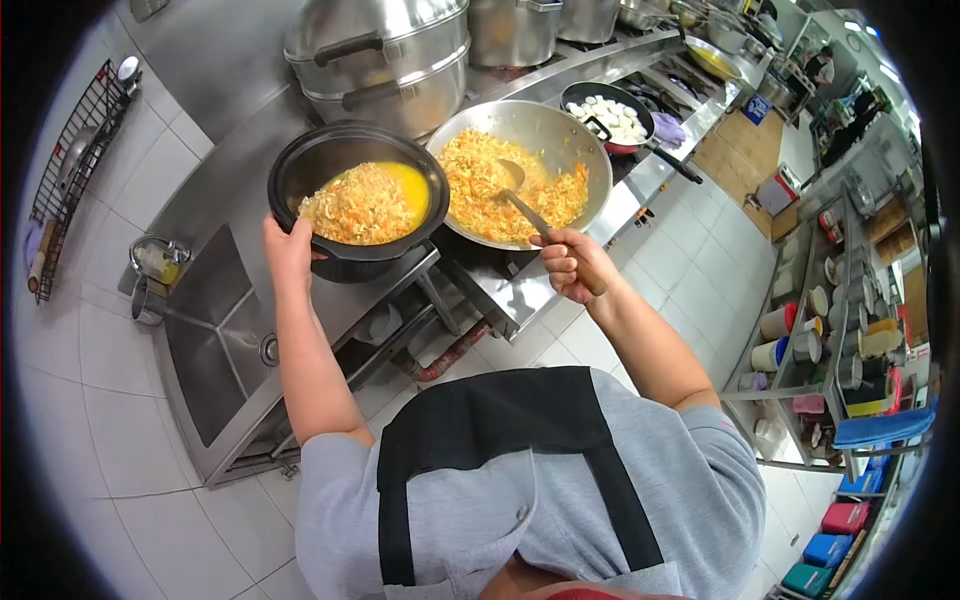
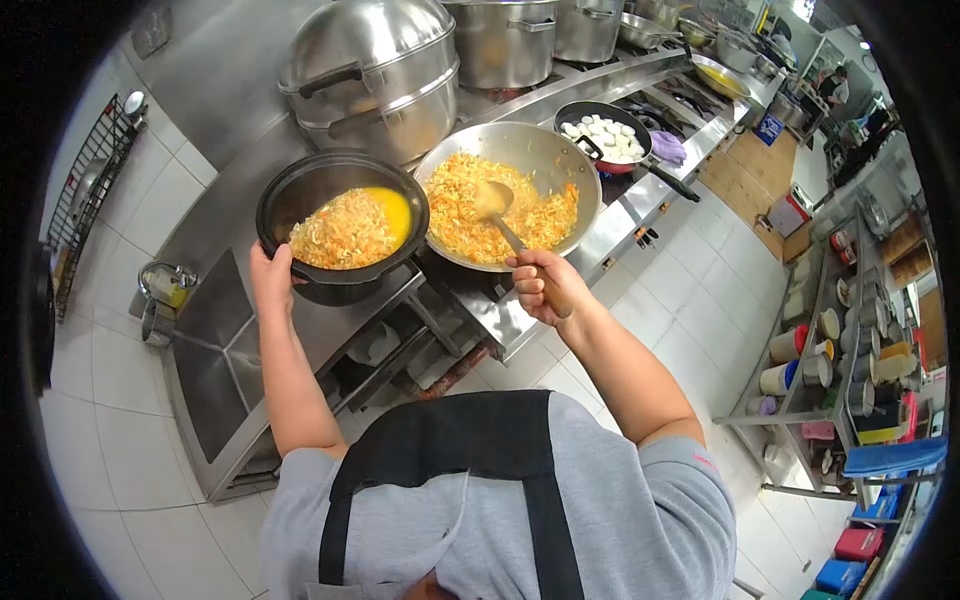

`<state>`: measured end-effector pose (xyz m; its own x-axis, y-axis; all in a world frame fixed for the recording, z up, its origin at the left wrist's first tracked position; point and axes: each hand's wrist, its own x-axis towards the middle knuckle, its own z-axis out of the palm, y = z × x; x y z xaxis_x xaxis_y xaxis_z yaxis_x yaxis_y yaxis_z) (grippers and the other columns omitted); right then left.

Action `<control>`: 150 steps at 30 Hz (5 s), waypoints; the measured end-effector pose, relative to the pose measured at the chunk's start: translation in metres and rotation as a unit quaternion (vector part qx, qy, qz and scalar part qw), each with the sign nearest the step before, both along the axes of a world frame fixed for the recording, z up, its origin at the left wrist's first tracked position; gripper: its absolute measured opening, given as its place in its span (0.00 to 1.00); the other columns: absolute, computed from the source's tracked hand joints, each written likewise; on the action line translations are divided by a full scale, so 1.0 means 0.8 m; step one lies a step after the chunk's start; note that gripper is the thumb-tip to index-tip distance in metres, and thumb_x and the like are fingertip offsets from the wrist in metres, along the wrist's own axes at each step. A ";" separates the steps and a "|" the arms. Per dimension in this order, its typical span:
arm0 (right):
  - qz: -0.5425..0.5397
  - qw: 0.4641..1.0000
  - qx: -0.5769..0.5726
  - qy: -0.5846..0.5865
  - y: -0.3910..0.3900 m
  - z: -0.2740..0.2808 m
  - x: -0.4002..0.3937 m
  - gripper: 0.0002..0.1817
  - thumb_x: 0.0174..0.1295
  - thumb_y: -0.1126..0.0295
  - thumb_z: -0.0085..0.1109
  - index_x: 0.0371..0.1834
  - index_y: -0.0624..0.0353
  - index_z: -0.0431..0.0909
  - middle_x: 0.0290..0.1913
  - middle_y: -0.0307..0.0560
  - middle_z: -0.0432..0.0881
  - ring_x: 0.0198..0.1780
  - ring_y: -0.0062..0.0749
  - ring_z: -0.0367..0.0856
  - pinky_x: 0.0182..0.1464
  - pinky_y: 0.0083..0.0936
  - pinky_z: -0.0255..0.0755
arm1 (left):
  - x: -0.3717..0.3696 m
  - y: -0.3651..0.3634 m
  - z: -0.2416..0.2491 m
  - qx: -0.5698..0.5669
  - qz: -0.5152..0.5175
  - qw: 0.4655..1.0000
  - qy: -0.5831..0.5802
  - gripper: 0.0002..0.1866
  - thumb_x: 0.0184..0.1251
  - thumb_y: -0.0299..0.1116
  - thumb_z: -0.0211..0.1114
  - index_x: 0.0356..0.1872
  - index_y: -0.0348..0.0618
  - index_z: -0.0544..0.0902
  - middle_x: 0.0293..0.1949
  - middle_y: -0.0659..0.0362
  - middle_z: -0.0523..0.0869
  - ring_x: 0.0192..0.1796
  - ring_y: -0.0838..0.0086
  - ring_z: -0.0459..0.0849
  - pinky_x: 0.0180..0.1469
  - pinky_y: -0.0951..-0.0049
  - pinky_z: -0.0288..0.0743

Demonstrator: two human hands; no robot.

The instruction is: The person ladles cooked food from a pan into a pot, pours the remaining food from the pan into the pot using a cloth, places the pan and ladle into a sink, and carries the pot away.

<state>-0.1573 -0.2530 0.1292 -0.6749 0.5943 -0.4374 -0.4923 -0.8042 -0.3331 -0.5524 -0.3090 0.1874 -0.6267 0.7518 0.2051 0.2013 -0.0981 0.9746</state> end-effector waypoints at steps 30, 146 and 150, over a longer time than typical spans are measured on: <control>0.202 0.687 0.532 -0.452 -0.121 0.134 -0.065 0.32 0.59 0.70 0.55 0.68 0.57 0.59 0.27 0.46 0.78 0.22 0.27 0.75 0.25 0.26 0.72 | -0.006 0.001 -0.006 0.016 0.006 1.000 0.018 0.18 0.54 0.27 0.57 0.47 0.31 0.69 0.35 0.52 0.79 0.24 0.70 0.81 0.16 0.75 0.77; -0.038 0.999 -0.027 0.017 -0.016 0.019 -0.007 0.11 0.68 0.66 0.44 0.43 0.65 0.67 0.17 0.29 0.61 0.13 0.10 0.59 0.11 0.11 0.54 | -0.036 -0.005 -0.014 0.011 -0.014 1.000 -0.005 0.19 0.57 0.27 0.56 0.50 0.35 0.69 0.33 0.56 0.80 0.23 0.76 0.80 0.17 0.79 0.74; -0.055 0.981 -0.073 0.174 -0.018 0.021 0.004 0.17 0.68 0.67 0.41 0.51 0.72 0.65 0.19 0.32 0.63 0.12 0.13 0.59 0.10 0.13 0.54 | -0.037 -0.006 -0.015 0.005 -0.013 1.000 0.002 0.21 0.56 0.27 0.56 0.52 0.35 0.68 0.34 0.56 0.80 0.23 0.76 0.80 0.17 0.79 0.74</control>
